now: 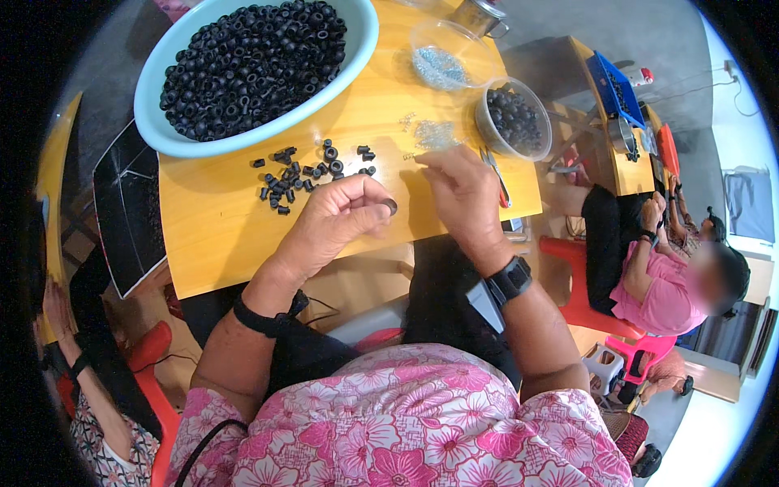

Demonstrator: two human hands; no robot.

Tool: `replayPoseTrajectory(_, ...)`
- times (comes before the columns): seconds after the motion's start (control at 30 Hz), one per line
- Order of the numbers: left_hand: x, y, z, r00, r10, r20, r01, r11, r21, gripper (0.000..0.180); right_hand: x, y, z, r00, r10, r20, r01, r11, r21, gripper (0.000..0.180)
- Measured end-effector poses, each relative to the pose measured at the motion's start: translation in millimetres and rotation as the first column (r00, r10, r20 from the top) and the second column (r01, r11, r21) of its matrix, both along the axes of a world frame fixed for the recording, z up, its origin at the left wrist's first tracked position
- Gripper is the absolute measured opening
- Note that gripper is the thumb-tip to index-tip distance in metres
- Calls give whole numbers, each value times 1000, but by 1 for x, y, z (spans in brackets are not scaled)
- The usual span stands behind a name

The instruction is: Assembling small black plastic components at a work table.

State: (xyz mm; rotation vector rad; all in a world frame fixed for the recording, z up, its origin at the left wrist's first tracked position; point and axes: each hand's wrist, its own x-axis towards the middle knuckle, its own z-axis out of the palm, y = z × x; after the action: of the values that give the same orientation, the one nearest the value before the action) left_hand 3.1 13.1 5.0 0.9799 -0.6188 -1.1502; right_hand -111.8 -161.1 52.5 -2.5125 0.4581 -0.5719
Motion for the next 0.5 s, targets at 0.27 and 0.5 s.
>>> replayPoseTrajectory(0.27,1,-1,3,1000,14,-6,-14,1000,22,15,20,-12,-17,996,20,-90,-41,970,-240,11)
replayPoseTrajectory(0.5,2,-2,-2,998,46,29,-46,999,4,15,22,-9,-19,992,3,-127,-41,953,-301,7)
